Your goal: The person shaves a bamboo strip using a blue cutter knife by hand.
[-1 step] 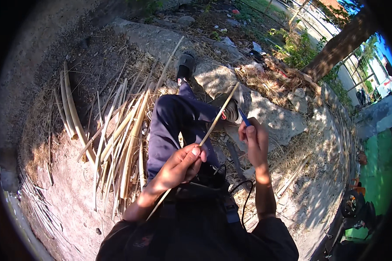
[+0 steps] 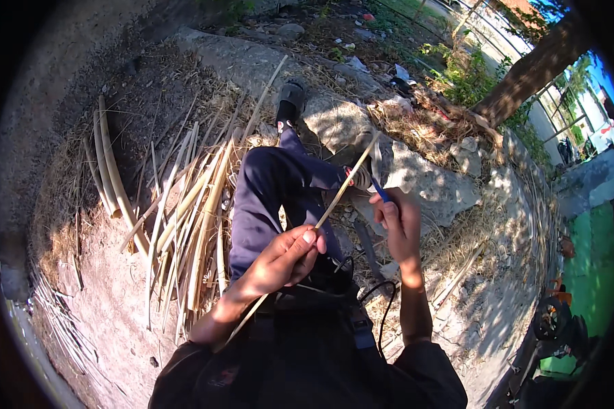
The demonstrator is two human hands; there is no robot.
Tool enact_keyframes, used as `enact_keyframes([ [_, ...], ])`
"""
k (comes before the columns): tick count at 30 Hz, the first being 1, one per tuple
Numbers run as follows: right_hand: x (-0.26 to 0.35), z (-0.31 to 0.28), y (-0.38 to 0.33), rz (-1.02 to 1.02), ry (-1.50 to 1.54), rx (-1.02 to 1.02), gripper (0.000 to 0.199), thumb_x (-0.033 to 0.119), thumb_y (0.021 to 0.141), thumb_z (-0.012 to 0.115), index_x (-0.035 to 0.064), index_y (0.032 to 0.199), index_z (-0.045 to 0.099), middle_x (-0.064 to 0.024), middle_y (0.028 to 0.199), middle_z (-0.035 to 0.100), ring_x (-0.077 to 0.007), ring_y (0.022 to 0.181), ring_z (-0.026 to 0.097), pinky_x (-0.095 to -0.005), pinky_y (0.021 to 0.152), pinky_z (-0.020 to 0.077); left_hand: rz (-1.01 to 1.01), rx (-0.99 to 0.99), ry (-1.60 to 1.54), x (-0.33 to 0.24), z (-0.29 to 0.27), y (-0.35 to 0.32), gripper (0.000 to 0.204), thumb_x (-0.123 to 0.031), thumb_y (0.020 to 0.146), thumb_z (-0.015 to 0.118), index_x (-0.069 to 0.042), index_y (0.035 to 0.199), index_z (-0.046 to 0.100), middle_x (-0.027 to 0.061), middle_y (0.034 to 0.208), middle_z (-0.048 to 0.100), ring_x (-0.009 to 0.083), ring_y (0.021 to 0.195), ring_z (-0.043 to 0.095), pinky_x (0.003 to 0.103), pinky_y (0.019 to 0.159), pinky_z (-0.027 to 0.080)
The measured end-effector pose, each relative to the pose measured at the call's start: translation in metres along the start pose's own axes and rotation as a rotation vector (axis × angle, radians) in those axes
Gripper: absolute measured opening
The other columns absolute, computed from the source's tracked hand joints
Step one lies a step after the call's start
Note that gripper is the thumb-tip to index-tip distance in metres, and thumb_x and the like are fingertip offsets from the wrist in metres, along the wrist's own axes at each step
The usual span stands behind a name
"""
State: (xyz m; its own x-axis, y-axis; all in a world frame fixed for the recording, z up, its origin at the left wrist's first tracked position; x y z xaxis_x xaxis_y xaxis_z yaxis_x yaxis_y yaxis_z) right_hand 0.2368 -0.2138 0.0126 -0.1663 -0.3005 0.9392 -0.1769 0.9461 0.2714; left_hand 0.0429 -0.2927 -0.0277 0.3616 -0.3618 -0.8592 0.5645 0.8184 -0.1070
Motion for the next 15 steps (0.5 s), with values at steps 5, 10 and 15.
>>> enact_keyframes([
  [5, 0.018, -0.018, -0.045, -0.174, -0.493, -0.087, 0.017, 0.011, 0.105, 0.065, -0.0025, 0.112, 0.059, -0.0169, 0.078, 0.066, -0.0362, 0.069, 0.067, -0.0443, 0.068, 0.0503, -0.073, 0.176, 0.124, 0.005, 0.029, 0.026, 0.035, -0.035, 0.121, 0.032, -0.008, 0.117, 0.054, -0.0046, 0.064, 0.039, 0.0056, 0.048, 0.032, 0.023, 0.045, 0.03],
  [10, 0.003, -0.033, -0.084, -0.133, -0.588, -0.106, 0.027, 0.012, 0.098, 0.071, 0.0004, 0.121, 0.063, -0.0213, 0.09, 0.073, -0.0398, 0.073, 0.073, -0.0445, 0.062, 0.0545, -0.188, 0.303, 0.191, 0.019, 0.056, 0.052, 0.03, -0.03, 0.121, 0.033, -0.009, 0.111, 0.052, -0.0041, 0.072, 0.044, 0.0045, 0.056, 0.038, 0.023, 0.05, 0.033],
  [15, -0.011, -0.047, -0.102, -0.146, -0.644, -0.209, 0.033, 0.021, 0.095, 0.079, -0.0003, 0.119, 0.07, -0.0199, 0.1, 0.077, -0.0393, 0.083, 0.077, -0.0425, 0.072, 0.0606, 0.057, 0.294, 0.64, 0.016, 0.066, 0.066, 0.027, -0.027, 0.119, 0.04, -0.004, 0.111, 0.051, 0.0073, 0.069, 0.051, 0.0187, 0.059, 0.052, 0.036, 0.057, 0.041],
])
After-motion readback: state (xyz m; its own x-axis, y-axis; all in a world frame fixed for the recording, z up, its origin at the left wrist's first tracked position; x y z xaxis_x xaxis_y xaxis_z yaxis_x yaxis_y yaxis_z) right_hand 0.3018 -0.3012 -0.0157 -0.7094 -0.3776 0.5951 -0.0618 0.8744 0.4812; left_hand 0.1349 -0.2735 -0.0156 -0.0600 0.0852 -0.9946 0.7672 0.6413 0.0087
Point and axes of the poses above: each hand's wrist, its own y-axis towards the middle knuckle, its own z-axis out of the palm, x = y × z, the point moved 10 cm from there along y, towards the middle knuckle
